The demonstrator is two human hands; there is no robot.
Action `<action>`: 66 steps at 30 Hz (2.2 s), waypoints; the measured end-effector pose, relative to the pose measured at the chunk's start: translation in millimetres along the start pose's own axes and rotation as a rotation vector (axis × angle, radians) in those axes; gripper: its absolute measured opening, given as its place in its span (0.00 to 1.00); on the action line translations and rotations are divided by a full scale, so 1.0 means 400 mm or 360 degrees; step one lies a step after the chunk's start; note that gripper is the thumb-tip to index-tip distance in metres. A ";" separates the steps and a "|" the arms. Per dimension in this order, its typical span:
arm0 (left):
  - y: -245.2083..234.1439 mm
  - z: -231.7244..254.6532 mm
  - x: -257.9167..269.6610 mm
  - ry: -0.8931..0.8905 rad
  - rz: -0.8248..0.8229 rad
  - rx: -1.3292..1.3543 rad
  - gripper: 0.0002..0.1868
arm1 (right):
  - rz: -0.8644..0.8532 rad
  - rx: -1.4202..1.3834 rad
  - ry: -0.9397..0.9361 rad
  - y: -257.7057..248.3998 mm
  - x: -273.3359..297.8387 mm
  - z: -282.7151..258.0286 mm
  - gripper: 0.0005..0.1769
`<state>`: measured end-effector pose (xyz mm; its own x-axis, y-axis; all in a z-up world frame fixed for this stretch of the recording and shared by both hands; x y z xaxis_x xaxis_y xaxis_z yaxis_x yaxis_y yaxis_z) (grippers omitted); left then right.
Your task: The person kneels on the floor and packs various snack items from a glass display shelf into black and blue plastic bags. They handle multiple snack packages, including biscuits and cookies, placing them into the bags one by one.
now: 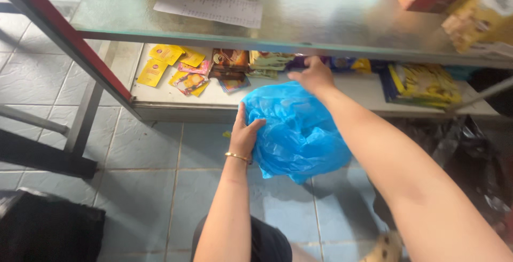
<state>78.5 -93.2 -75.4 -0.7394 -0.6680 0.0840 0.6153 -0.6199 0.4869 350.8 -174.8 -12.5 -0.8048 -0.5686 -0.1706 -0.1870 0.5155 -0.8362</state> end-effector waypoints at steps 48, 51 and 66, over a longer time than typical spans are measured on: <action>0.103 0.193 0.249 0.0545 -0.0569 -0.0803 0.49 | -0.0857 -0.0471 0.0901 -0.015 0.714 0.234 0.33; 0.139 0.147 0.256 0.0336 -0.0677 -0.1814 0.55 | -0.0724 -0.1276 0.1244 0.056 0.730 0.265 0.33; 0.258 0.071 0.364 0.1681 -0.0581 -0.2658 0.13 | -0.1229 -0.1600 0.1588 0.126 0.682 0.242 0.28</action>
<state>26.4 -242.7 11.8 -0.8264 0.0070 -0.5630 0.5623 -0.0408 -0.8259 176.4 -366.2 -151.7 -0.3002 -0.4632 0.8339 -0.6527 0.7373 0.1745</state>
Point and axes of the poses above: each hand's wrist, its own x-axis away from the middle knuckle, its own y-axis out of the palm, z = x × y, the point moved 7 cm from there along -x, towards the middle knuckle, and after that the axes turned 1 degree about -y, right-handed, at the moved point
